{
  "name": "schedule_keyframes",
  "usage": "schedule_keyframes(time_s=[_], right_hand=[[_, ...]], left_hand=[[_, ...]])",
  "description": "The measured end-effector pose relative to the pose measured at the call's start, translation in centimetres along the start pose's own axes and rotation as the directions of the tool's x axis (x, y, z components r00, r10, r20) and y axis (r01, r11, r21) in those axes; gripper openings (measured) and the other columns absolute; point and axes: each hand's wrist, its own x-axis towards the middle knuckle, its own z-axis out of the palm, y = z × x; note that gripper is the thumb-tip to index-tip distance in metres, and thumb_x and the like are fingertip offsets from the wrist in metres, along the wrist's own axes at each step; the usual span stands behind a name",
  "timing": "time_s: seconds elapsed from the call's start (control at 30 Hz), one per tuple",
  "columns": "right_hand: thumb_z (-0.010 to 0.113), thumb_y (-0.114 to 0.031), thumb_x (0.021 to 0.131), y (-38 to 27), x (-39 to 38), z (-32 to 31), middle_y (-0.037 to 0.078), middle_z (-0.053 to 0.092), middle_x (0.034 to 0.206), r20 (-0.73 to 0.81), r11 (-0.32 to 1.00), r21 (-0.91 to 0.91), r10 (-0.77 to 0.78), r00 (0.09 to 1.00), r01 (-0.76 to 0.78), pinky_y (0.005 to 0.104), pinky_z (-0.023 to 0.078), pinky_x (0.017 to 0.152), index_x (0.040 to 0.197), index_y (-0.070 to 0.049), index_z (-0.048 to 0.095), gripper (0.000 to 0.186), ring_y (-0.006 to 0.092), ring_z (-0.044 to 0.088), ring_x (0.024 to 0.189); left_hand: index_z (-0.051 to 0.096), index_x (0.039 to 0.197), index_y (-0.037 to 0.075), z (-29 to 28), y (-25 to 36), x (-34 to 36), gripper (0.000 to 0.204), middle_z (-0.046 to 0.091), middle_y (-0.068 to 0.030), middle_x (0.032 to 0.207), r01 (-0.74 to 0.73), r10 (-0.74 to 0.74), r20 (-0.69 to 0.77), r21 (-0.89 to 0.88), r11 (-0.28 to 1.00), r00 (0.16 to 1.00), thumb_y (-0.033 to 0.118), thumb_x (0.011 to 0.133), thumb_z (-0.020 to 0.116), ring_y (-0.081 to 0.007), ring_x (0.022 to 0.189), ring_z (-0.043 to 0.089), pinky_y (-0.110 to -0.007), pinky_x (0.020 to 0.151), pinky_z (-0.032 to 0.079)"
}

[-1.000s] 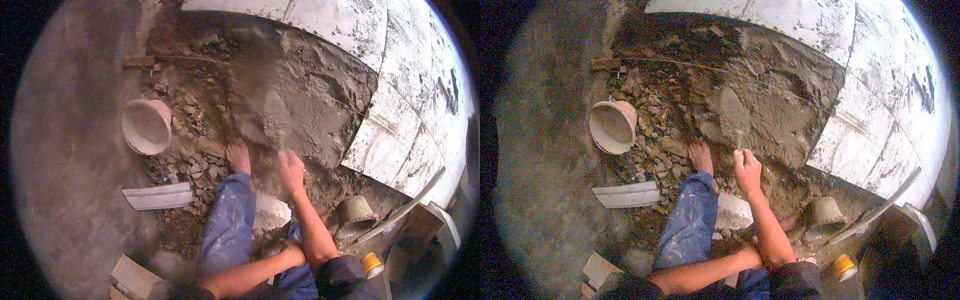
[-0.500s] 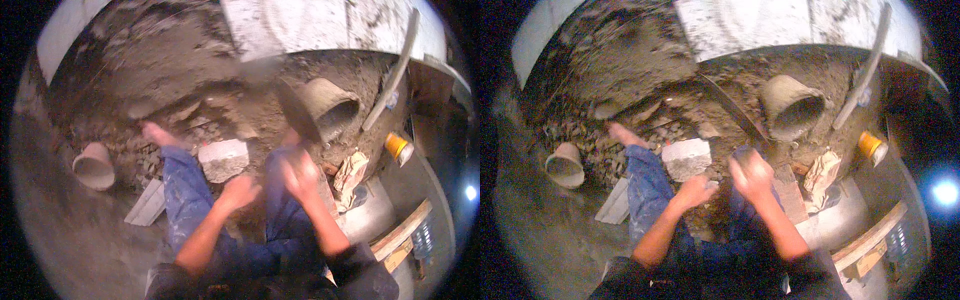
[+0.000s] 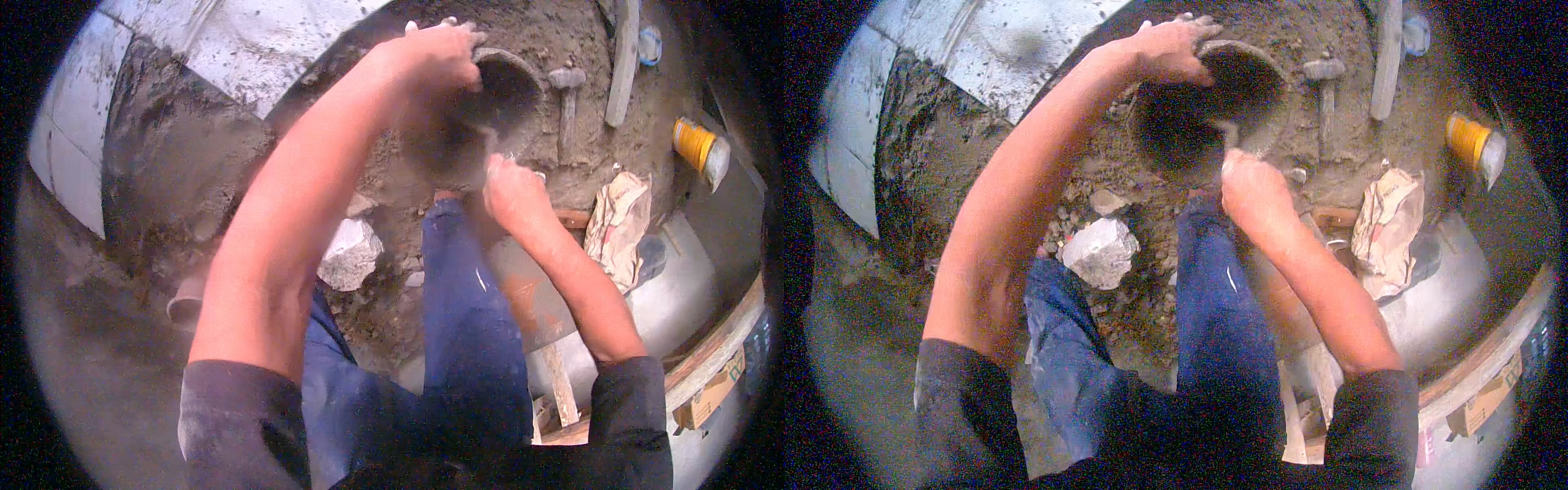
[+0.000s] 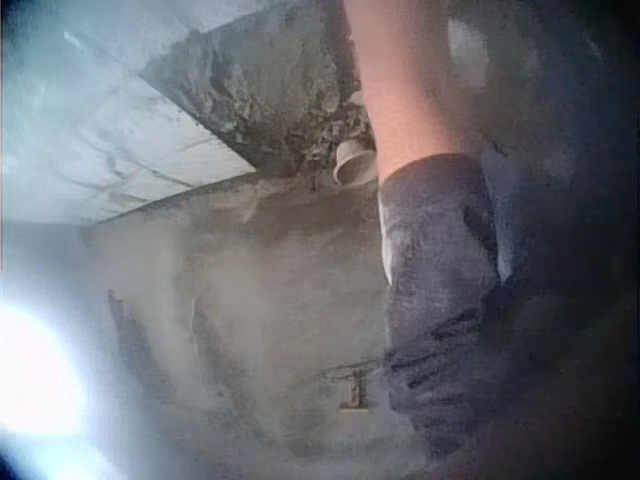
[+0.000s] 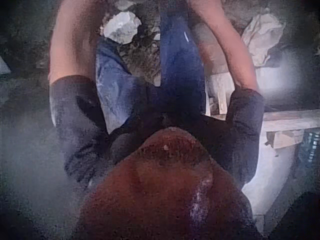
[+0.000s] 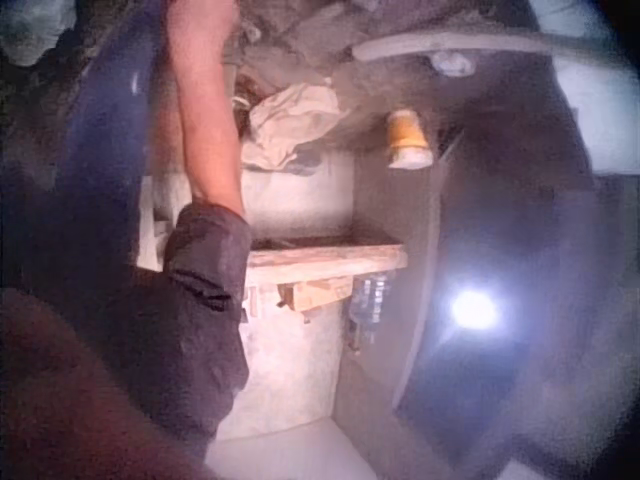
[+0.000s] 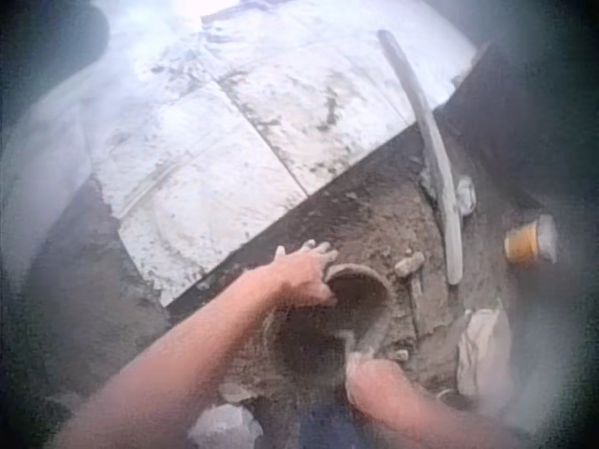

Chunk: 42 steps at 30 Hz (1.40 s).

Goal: The person scoops wet cement from a bucket using a trowel and applies it to a wall surface. They repeatedly smooth the cement on the wall and scrape excess material back into the bucket.

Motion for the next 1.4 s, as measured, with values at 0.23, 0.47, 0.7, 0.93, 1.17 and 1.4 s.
schedule_keyframes(time_s=[0.23,0.47,0.7,0.93,1.17,1.4], right_hand=[[0.059,-0.015,0.086,4.2,-2.4,0.5,0.023,0.06,0.081,-0.086,0.993,0.003,0.115,0.99,-0.115,0.0518,0.055,0.066,0.097,0.004,0.049,0.024,0.0433,0.065,0.075],[0.058,-0.024,0.088,1.4,-4.7,2.3,0.031,0.063,0.094,0.074,0.962,0.271,0.01,0.997,-0.03,0.0535,0.05,0.078,0.105,0.003,0.057,0.032,0.047,0.063,0.088],[0.06,-0.024,0.092,3.4,-0.2,3.5,0.022,0.065,0.092,-0.42,0.991,-0.127,-0.02,0.907,-0.037,0.0489,0.055,0.068,0.109,0.002,0.057,0.031,0.0412,0.066,0.077],[0.06,-0.021,0.091,1.8,2.2,4.0,0.026,0.063,0.086,-0.171,0.995,-0.023,-0.097,0.98,0.094,0.0509,0.052,0.07,0.1,0.002,0.052,0.026,0.0452,0.063,0.079],[0.059,-0.035,0.091,-0.4,2.8,3.9,0.027,0.063,0.081,0.064,0.956,0.09,-0.285,0.956,0.279,0.0548,0.051,0.074,0.094,0.001,0.056,0.037,0.0475,0.062,0.083],[0.066,-0.041,0.088,-1.9,0.0,7.6,0.029,0.06,0.115,0.181,0.871,0.49,-0.076,0.98,-0.023,0.046,0.044,0.095,0.127,0.005,0.054,0.062,0.0401,0.057,0.106]], left_hand=[[0.06,0.128,0.004,5.9,1.0,-1.8,0.057,0.05,-0.0188,0.143,-0.168,0.012,-0.32,-0.465,0.869,0.947,0.007,0.072,0.063,-0.0345,0.135,0.043,-0.039,0.116,0.029],[0.059,0.13,0.01,8.7,4.6,-10.0,0.054,0.05,-0.0154,0.143,0.001,-0.212,-0.342,-0.525,0.851,0.916,0.004,0.077,0.061,-0.0415,0.141,0.032,-0.058,0.116,0.015],[0.056,0.133,0.01,10.6,6.0,-14.6,0.077,0.041,-0.0104,0.151,-0.123,-0.229,-0.648,-0.451,0.884,0.727,-0.004,0.057,0.059,-0.0385,0.149,0.015,-0.076,0.106,-0.003],[0.055,0.136,0.012,12.1,2.7,-15.0,0.067,0.041,-0.0105,0.152,-0.203,-0.325,-0.717,-0.544,0.814,0.617,-0.002,0.071,0.058,-0.039,0.148,0.018,-0.066,0.113,0.001],[0.054,0.138,0.012,13.1,-0.5,-16.3,0.07,0.039,-0.0113,0.153,-0.313,-0.31,-0.734,-0.576,0.755,0.604,-0.001,0.069,0.061,-0.0377,0.148,0.019,-0.057,0.117,0.011],[0.045,0.143,0.008,12.9,-0.7,-17.5,0.076,0.026,-0.0168,0.158,-0.246,-0.421,-0.647,-0.686,0.684,0.636,0.001,0.069,0.059,-0.0374,0.15,0.009,-0.061,0.115,0.003]])
